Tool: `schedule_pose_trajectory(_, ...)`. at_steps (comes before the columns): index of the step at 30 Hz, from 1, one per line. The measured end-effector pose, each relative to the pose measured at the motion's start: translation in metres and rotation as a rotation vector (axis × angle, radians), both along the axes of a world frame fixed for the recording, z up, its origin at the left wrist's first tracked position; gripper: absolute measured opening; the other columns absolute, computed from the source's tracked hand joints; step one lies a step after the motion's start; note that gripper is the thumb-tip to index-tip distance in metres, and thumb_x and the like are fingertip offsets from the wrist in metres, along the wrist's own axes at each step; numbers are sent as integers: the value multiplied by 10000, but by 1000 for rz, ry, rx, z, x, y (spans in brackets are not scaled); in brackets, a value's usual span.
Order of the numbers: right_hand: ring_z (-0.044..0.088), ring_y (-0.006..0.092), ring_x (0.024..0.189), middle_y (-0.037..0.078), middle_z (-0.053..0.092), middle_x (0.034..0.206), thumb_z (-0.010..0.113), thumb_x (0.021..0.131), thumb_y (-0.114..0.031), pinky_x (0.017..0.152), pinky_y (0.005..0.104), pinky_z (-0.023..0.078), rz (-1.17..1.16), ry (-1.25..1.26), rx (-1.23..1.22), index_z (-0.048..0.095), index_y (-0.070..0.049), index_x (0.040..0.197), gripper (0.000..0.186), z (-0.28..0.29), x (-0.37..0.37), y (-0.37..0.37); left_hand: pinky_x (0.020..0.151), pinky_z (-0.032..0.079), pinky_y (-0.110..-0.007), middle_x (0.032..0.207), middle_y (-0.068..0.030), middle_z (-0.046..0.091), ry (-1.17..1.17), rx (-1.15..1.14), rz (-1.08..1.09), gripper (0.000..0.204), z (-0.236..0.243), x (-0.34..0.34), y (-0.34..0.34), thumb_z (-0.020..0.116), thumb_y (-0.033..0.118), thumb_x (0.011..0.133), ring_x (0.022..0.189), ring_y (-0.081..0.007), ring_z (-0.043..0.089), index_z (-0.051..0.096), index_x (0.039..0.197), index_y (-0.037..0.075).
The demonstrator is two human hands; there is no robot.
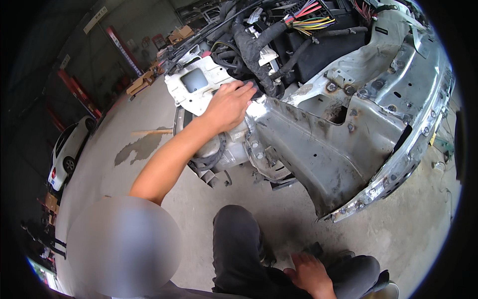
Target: The person kneels in front of a stripped car frame and uses a sanding block to manually sand the metal surface of the front bumper area. They repeatedly rub the sanding block over various sections of the frame, focusing on edges and flat surfaces.
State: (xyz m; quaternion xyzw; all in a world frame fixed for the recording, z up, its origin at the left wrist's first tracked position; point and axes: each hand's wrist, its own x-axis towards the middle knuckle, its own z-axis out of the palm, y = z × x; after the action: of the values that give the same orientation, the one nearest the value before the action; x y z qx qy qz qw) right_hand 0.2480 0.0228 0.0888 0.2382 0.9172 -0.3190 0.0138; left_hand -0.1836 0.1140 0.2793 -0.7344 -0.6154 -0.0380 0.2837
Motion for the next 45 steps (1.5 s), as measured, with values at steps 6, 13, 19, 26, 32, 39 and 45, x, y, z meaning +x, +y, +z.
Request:
schedule_pose_trajectory(6, 579, 364, 1122, 181, 621, 1191, 673, 862, -372, 958, 440, 463, -99, 62, 13, 552, -24, 1266, 547, 13, 1, 3, 1038, 378, -419, 1395, -91, 538, 168, -26, 79, 443, -9, 4, -33, 615, 128, 875, 1272, -308, 474, 569, 1310, 53)
schedule_pose_trajectory(13, 572, 357, 1135, 171, 611, 1221, 659, 871, -385, 967, 444, 457, -42, -17, -4, 550, -28, 1277, 551, -1, 4, 2, 1129, 306, -427, 1419, -78, 517, 290, -108, 29, 519, -9, 8, -10, 595, 68, 808, 1356, -296, 409, 556, 1325, 52)
schedule_pose_trajectory(19, 569, 362, 1140, 175, 608, 1230, 651, 875, -399, 970, 445, 457, -76, -19, 10, 549, -31, 1285, 560, 3, 6, 1, 1173, 252, -441, 1459, -74, 485, 433, -37, 204, 559, -4, 3, -6, 542, 84, 824, 1402, -257, 370, 506, 1382, 59)
schedule_pose_trajectory(26, 570, 366, 1133, 175, 608, 1231, 648, 880, -396, 971, 447, 457, -84, -21, -1, 551, -23, 1282, 557, 5, 5, 0, 1168, 265, -452, 1467, -89, 474, 376, -122, 195, 553, -10, 0, -32, 548, 81, 850, 1399, -298, 366, 485, 1399, 48)
schedule_pose_trajectory(32, 561, 361, 1150, 178, 609, 1231, 642, 887, -389, 986, 437, 447, -20, -49, -60, 547, -18, 1290, 556, 1, 4, 0, 1159, 281, -444, 1459, -117, 486, 244, -51, 129, 447, -28, 12, -8, 543, 181, 939, 1390, -327, 382, 526, 1359, 29)
schedule_pose_trajectory(39, 552, 367, 1174, 200, 593, 1263, 629, 898, -391, 998, 435, 442, -89, -42, -16, 550, -27, 1278, 532, 8, 9, -1, 1140, 291, -481, 1432, -106, 518, 325, 31, 210, 439, -15, 8, -14, 552, 163, 908, 1349, -334, 425, 558, 1329, 35)
schedule_pose_trajectory(45, 537, 369, 1206, 199, 578, 1294, 619, 905, -398, 1028, 438, 423, -77, -90, -17, 524, -46, 1324, 556, 4, 14, -2, 1124, 319, -490, 1413, -154, 520, 269, 67, 180, 424, -10, 6, -16, 543, 145, 914, 1347, -353, 421, 557, 1331, 69)
